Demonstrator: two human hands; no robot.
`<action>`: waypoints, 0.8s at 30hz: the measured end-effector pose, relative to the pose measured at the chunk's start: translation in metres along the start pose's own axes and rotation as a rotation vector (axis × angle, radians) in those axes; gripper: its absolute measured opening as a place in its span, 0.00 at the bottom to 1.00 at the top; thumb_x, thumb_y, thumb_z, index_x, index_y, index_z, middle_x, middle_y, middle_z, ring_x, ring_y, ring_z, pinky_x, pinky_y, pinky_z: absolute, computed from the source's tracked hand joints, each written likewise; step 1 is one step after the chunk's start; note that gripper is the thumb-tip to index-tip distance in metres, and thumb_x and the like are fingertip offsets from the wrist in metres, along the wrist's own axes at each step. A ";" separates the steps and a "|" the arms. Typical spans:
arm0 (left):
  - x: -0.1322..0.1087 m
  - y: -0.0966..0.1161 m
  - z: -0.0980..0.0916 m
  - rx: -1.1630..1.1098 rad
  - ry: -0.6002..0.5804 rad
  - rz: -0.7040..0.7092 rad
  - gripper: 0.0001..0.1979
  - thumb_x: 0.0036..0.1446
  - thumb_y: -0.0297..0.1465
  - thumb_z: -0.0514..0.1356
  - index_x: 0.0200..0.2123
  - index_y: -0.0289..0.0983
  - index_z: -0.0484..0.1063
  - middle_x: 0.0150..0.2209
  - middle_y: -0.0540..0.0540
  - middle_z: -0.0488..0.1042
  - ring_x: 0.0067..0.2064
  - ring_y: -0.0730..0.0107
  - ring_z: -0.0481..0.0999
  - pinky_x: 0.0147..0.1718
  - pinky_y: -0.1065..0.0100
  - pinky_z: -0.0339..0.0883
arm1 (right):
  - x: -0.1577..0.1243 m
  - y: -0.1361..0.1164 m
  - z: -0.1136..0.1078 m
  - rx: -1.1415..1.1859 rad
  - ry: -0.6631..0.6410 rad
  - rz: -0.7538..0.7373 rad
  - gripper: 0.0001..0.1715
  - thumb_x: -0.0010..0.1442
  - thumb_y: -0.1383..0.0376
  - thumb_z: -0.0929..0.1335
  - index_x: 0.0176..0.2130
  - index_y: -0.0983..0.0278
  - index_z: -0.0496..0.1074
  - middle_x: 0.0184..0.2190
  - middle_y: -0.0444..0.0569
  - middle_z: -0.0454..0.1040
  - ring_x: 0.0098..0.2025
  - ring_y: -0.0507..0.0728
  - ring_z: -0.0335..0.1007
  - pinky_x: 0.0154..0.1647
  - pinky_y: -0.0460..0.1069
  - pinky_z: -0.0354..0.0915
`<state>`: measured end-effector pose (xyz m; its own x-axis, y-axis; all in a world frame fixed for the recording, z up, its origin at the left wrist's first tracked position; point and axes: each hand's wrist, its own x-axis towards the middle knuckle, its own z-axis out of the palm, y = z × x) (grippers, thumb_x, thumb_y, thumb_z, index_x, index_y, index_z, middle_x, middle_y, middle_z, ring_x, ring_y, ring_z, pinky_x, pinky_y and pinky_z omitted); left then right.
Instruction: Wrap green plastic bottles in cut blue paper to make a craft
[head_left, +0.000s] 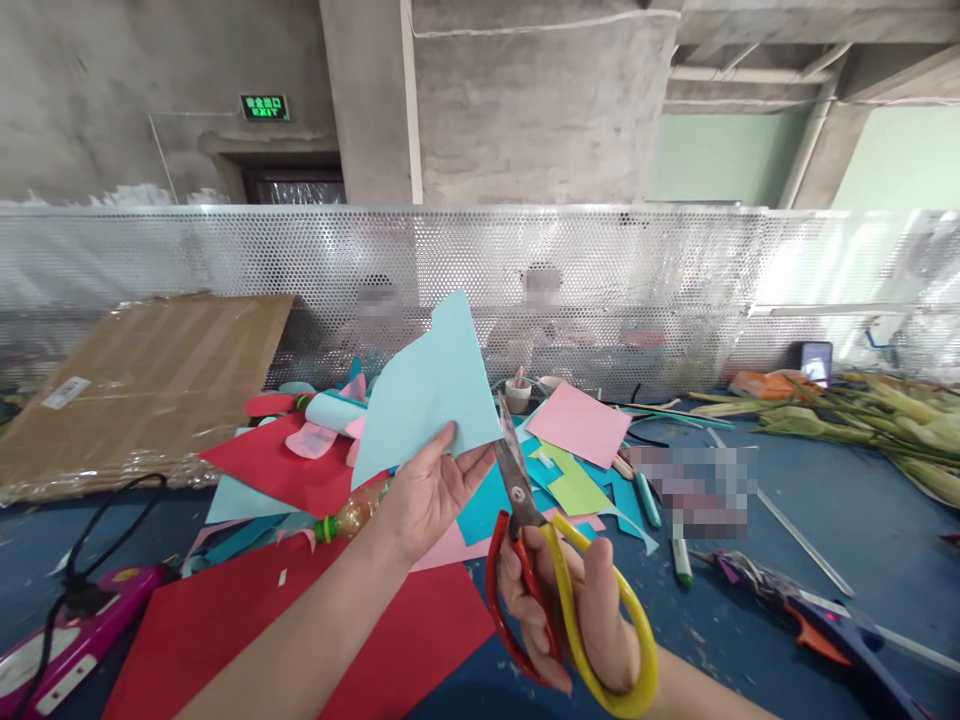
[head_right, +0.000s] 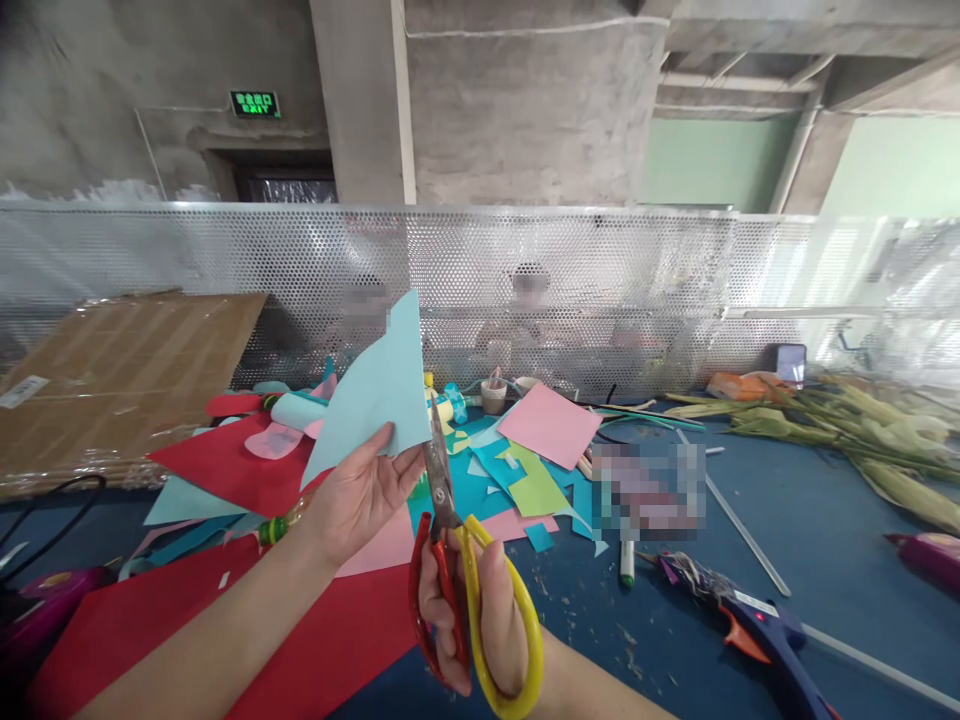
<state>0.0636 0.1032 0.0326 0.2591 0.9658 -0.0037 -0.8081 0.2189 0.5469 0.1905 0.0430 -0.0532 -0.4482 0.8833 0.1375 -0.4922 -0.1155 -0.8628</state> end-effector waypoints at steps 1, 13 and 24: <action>0.000 0.000 0.000 0.006 -0.007 0.002 0.17 0.68 0.22 0.48 0.56 0.36 0.66 0.36 0.44 0.82 0.39 0.62 0.83 0.37 0.63 0.80 | 0.000 0.002 0.000 0.011 0.000 -0.020 0.49 0.36 0.22 0.58 0.30 0.62 0.61 0.16 0.33 0.55 0.08 0.42 0.42 0.04 0.41 0.45; -0.001 0.000 0.000 0.030 -0.045 -0.003 0.18 0.68 0.24 0.48 0.59 0.35 0.63 0.37 0.43 0.82 0.40 0.64 0.83 0.40 0.66 0.78 | 0.000 0.009 0.003 0.062 0.130 0.021 0.48 0.37 0.22 0.58 0.29 0.62 0.61 0.14 0.31 0.53 0.08 0.41 0.37 0.03 0.39 0.43; -0.005 -0.008 0.004 0.075 0.015 0.068 0.18 0.64 0.17 0.51 0.56 0.32 0.66 0.39 0.40 0.81 0.41 0.62 0.83 0.38 0.69 0.78 | 0.002 0.007 0.001 -0.041 0.047 0.049 0.48 0.33 0.22 0.61 0.29 0.61 0.59 0.14 0.32 0.54 0.09 0.42 0.39 0.04 0.39 0.46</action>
<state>0.0712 0.0962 0.0318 0.1964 0.9803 0.0230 -0.7816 0.1424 0.6074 0.1853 0.0440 -0.0584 -0.4349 0.8975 0.0728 -0.4394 -0.1410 -0.8872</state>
